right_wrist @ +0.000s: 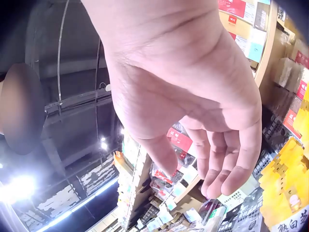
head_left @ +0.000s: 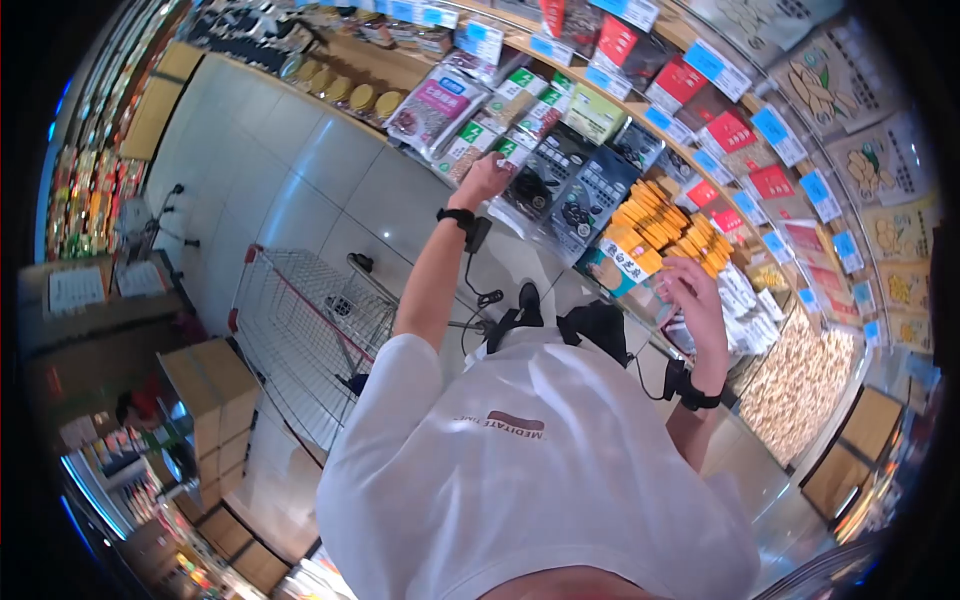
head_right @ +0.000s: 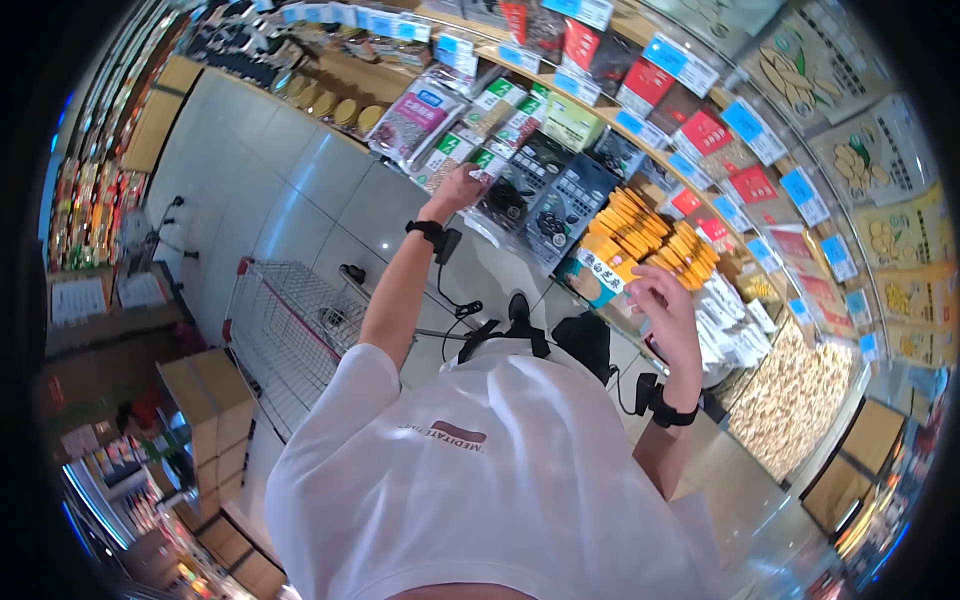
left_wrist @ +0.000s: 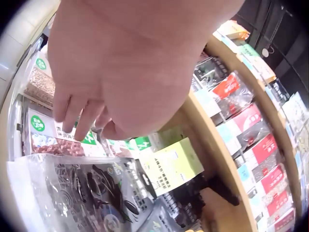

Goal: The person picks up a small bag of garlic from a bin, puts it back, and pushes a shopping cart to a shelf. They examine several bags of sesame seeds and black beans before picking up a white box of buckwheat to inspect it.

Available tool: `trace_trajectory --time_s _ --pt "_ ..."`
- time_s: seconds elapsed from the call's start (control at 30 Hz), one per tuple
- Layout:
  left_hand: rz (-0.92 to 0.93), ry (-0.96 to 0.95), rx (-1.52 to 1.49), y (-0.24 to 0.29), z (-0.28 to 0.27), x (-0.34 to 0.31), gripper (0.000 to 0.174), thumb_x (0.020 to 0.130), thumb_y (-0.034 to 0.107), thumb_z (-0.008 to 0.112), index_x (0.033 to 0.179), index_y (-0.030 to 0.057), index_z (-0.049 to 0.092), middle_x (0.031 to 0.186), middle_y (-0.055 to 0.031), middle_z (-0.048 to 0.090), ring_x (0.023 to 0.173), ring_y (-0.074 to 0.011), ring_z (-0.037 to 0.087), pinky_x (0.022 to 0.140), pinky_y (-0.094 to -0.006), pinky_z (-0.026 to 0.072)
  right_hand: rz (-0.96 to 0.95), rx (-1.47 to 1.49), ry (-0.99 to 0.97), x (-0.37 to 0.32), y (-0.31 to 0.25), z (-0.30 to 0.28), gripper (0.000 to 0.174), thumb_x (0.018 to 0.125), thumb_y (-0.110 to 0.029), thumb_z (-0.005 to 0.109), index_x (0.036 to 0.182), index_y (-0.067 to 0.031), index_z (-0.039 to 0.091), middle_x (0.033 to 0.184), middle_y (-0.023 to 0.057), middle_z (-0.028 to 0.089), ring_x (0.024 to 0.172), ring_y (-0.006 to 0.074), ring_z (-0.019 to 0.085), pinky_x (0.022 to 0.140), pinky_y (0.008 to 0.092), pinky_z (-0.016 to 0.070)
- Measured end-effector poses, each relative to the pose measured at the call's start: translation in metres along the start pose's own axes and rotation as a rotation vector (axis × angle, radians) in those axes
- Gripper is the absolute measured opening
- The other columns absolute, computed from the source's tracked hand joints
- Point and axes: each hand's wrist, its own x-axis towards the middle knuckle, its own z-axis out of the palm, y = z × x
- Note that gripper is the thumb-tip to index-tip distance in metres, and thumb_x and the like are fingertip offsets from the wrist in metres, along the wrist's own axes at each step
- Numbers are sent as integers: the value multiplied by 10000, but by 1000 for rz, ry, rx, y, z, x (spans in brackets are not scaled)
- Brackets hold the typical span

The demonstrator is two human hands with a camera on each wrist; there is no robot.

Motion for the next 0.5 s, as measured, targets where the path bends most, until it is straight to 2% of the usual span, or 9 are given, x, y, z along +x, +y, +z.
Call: trace_trajectory --time_s 0.03,0.07,0.13,0.2,0.27,0.33,0.4,0.5 --pt "31 35 -2 -5 1 -6 412 931 286 657 1241 16 638 1023 -266 709 997 -457 674 867 -494 534 -4 17 -10 -1 2 2 318 990 -157 638 1260 6 602 991 66 715 864 121 646 773 272 508" --pt "-121 117 -151 44 -38 -34 386 925 246 654 1215 -8 639 1006 -249 717 970 -438 686 856 -475 539 -7 35 -21 -1 4 5 322 991 -164 637 1263 5 602 992 65 716 860 122 648 773 270 507" --pt "-83 239 -262 53 -48 -69 348 914 208 639 1177 -20 646 985 -246 718 954 -426 691 846 -467 543 -12 36 -58 1 8 10 318 992 -166 628 1261 2 605 994 68 717 854 118 652 769 262 509" --pt "-166 194 -295 71 -64 -118 391 881 164 590 1221 -21 638 908 -213 712 865 -370 696 791 -421 544 17 19 -92 4 5 19 304 991 -152 617 1256 -3 608 993 71 719 855 115 653 764 256 513" --pt "-151 212 -324 65 -60 -172 389 884 170 589 1219 -22 633 920 -213 713 874 -358 700 797 -413 548 21 -2 -142 9 7 28 296 984 -135 618 1250 -5 609 1003 74 715 852 116 655 762 255 517" --pt "-289 97 -283 74 -67 -224 368 883 177 595 1192 -16 647 945 -208 724 898 -357 714 804 -408 556 28 7 -222 14 8 36 301 978 -116 619 1258 -6 603 1026 76 710 851 123 659 768 263 524" --pt "-346 103 -298 75 -65 -275 340 876 163 616 1166 -8 661 951 -207 728 897 -353 723 800 -405 562 4 -9 -272 18 0 46 306 973 -98 616 1264 -5 597 1024 77 701 852 126 662 776 267 534" --pt "-500 346 -183 71 -55 -339 305 864 133 653 1131 -15 667 924 -200 728 860 -348 723 778 -408 566 -6 -18 -401 17 -12 61 309 975 -106 627 1262 4 596 985 68 688 857 117 659 786 254 543"
